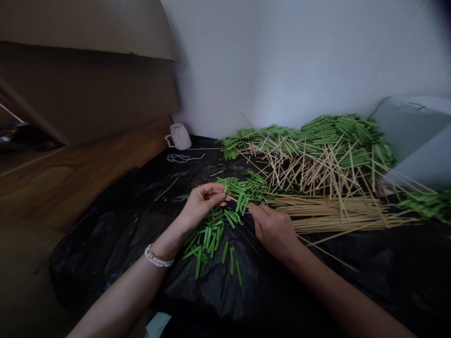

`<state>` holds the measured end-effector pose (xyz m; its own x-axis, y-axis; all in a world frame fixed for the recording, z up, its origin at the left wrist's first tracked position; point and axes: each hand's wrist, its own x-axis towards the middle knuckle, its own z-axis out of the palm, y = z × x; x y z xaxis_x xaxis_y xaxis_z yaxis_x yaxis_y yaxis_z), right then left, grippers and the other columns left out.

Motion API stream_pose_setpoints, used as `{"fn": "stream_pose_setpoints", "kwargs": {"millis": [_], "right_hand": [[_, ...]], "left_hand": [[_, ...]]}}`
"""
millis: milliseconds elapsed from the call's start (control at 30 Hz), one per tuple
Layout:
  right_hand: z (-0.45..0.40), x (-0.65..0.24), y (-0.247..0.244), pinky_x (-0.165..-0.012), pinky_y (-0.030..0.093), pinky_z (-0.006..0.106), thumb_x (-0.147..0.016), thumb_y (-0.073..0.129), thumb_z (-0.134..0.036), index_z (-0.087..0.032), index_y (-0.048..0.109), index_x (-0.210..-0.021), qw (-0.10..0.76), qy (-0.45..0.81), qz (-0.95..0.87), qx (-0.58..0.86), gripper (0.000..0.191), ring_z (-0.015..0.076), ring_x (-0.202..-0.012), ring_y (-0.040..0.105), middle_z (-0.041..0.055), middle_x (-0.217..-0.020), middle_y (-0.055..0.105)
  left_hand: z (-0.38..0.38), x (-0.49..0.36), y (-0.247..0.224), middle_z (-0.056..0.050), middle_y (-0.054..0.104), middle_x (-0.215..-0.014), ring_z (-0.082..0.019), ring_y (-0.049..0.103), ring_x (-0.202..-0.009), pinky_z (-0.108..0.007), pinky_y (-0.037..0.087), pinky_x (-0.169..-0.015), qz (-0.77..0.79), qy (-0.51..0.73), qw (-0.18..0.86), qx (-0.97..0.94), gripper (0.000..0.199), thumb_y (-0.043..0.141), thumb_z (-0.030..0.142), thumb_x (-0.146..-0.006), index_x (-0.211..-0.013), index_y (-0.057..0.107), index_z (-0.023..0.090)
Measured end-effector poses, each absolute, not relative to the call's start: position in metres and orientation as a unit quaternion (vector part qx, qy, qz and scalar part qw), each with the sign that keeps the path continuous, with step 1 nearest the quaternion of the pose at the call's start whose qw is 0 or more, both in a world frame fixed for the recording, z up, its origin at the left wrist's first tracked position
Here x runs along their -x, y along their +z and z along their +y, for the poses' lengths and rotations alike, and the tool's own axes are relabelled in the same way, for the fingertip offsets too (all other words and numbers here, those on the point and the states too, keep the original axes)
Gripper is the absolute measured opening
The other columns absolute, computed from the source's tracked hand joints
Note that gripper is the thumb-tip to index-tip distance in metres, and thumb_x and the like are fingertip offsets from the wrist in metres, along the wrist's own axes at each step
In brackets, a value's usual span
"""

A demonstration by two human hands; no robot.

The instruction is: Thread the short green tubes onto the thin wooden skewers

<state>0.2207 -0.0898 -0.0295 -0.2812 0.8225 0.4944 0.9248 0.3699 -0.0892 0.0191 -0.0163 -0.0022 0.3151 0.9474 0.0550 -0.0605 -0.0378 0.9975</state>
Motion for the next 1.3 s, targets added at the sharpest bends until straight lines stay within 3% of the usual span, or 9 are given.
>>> {"fn": "stream_pose_setpoints", "kwargs": {"millis": [1300], "right_hand": [[-0.0906,-0.2206,-0.027,-0.056,0.033,0.025,-0.09,0.041,-0.014,-0.019,0.064,-0.113,0.218,-0.095,-0.798,0.554,0.033,0.0119,-0.063,0.057,0.001,-0.077,0.065]], "left_hand": [[-0.016,-0.0178,-0.0013,-0.008,0.075,-0.089,-0.02,0.07,-0.081,-0.03,0.055,-0.072,0.393,0.424,0.565,-0.588,0.032,0.078,0.032,-0.068,-0.094,0.07,0.014]]}}
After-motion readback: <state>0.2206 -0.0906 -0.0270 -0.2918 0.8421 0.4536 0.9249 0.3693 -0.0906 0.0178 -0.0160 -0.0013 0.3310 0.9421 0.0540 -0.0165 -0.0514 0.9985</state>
